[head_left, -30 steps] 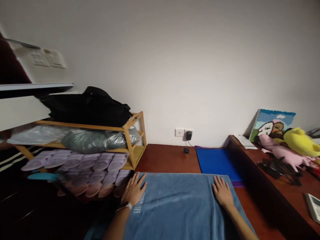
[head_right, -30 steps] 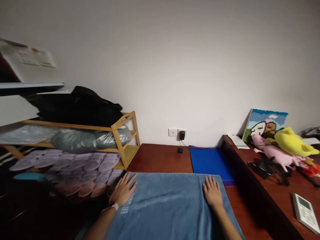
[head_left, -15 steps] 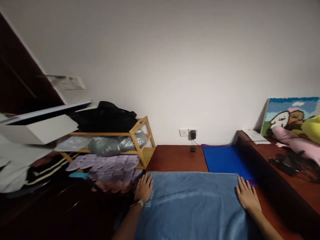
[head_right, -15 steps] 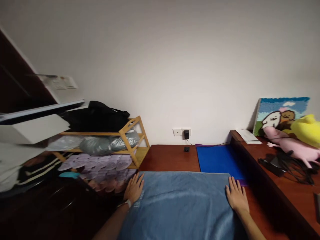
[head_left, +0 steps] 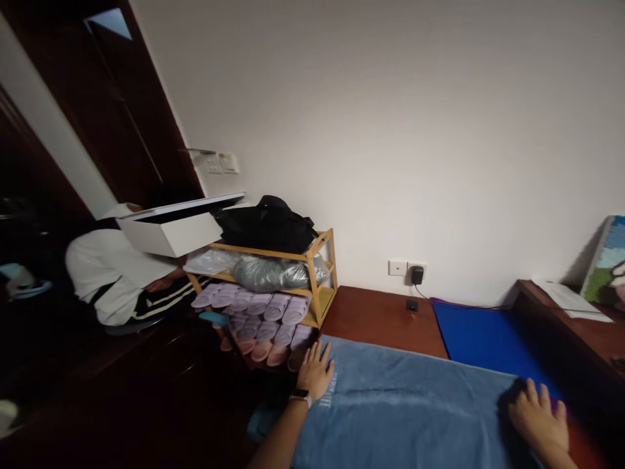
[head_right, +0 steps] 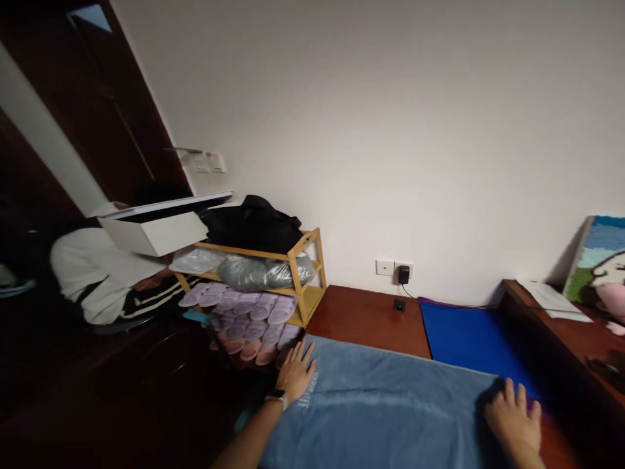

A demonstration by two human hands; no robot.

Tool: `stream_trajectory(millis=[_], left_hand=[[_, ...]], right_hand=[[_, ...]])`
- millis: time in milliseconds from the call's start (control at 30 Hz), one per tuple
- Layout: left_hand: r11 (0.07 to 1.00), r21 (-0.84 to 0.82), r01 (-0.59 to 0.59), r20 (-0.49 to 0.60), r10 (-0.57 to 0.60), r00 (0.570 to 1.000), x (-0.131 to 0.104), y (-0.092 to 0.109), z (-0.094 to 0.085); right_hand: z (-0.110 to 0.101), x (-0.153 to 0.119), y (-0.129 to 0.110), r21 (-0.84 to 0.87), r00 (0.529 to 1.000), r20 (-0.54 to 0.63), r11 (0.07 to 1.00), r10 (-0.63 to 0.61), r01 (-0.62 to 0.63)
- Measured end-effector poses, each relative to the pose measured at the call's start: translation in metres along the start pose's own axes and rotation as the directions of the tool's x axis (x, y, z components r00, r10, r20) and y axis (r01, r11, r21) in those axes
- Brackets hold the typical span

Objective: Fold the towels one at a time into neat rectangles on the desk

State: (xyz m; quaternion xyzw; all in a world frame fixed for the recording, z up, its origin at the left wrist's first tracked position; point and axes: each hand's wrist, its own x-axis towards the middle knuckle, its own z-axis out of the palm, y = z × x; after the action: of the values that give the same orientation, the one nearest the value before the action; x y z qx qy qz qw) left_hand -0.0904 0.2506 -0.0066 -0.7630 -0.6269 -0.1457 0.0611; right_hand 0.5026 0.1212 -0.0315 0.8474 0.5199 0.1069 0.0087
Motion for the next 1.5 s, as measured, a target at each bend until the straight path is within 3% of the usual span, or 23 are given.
stream_trajectory(millis=[33, 100, 200, 300, 367, 433, 500, 633, 733, 800, 867, 933, 1100, 1200, 1267, 1333, 1400, 1500], left_hand=[[1.000, -0.001, -0.009, -0.005, 0.009, 1.000, 0.000, 0.000, 0.000], [1.000, -0.007, -0.024, -0.011, 0.024, 1.000, 0.001, -0.001, 0.001], [0.999, -0.033, -0.043, -0.013, 0.043, 0.999, 0.002, -0.003, 0.003], [0.998, -0.037, -0.054, 0.006, 0.055, 0.998, 0.006, -0.006, 0.007], [0.998, -0.022, -0.057, 0.022, 0.058, 0.998, 0.010, -0.008, 0.011], [0.998, -0.009, -0.058, 0.036, 0.059, 0.998, 0.014, -0.010, 0.014], [0.998, -0.001, -0.061, 0.044, 0.061, 0.997, 0.016, -0.010, 0.015], [0.998, 0.004, -0.056, 0.040, 0.055, 0.998, 0.017, -0.009, 0.015], [0.999, -0.009, -0.045, 0.035, 0.046, 0.998, 0.017, -0.008, 0.014], [0.999, -0.011, -0.043, 0.038, 0.043, 0.998, 0.017, -0.008, 0.014], [0.999, -0.008, -0.044, 0.048, 0.044, 0.998, 0.018, -0.008, 0.013], [0.999, -0.013, -0.036, 0.062, 0.037, 0.997, 0.018, -0.008, 0.013], [0.997, -0.078, 0.001, 0.106, 0.008, 0.994, 0.017, -0.010, 0.009], [0.996, -0.092, 0.016, 0.122, -0.005, 0.993, 0.016, -0.009, 0.006], [0.996, -0.090, 0.017, 0.125, -0.006, 0.992, 0.014, -0.007, 0.004], [0.996, -0.089, 0.013, 0.128, -0.002, 0.992, 0.013, -0.005, 0.002], [0.996, -0.089, 0.014, 0.124, -0.003, 0.992, 0.012, -0.004, 0.001], [0.996, -0.084, 0.009, 0.102, -0.001, 0.995, 0.013, -0.004, 0.002]], right_hand=[[-0.016, 0.001, -0.023, -0.004, 1.000, -0.023, 1.000, -0.004, 0.004], [-0.054, -0.005, -0.085, 0.083, 0.976, -0.047, 0.973, -0.214, 0.217], [-0.106, -0.027, -0.193, 0.349, 0.872, -0.062, 0.808, -0.485, 0.475], [-0.125, -0.044, -0.276, 0.508, 0.801, -0.009, 0.687, -0.599, 0.519], [-0.120, -0.047, -0.299, 0.544, 0.803, 0.040, 0.687, -0.595, 0.482], [-0.108, -0.043, -0.293, 0.539, 0.823, 0.074, 0.717, -0.564, 0.443], [-0.093, -0.038, -0.263, 0.504, 0.855, 0.095, 0.765, -0.509, 0.400], [-0.062, -0.024, -0.157, 0.369, 0.937, 0.132, 0.893, -0.325, 0.258], [-0.036, -0.011, -0.074, 0.272, 0.975, 0.115, 0.950, -0.189, 0.153], [-0.019, -0.005, -0.032, 0.242, 0.986, 0.141, 0.969, -0.090, 0.053], [-0.004, -0.002, -0.008, 0.234, 0.989, 0.144, 0.972, -0.037, 0.002], [0.006, -0.001, 0.001, 0.242, 0.991, 0.130, 0.970, -0.023, -0.009], [0.005, -0.006, -0.001, 0.250, 0.994, 0.106, 0.968, 0.000, -0.027], [-0.011, -0.006, -0.006, 0.223, 0.993, 0.112, 0.973, 0.034, -0.059], [-0.025, -0.006, -0.023, 0.207, 0.994, 0.100, 0.976, 0.040, -0.060], [-0.043, -0.013, -0.061, 0.207, 0.998, 0.065, 0.978, -0.016, 0.002], [-0.063, -0.029, -0.118, 0.240, 0.990, 0.025, 0.962, -0.142, 0.132], [-0.090, -0.064, -0.215, 0.439, 0.916, -0.023, 0.819, -0.401, 0.370]])
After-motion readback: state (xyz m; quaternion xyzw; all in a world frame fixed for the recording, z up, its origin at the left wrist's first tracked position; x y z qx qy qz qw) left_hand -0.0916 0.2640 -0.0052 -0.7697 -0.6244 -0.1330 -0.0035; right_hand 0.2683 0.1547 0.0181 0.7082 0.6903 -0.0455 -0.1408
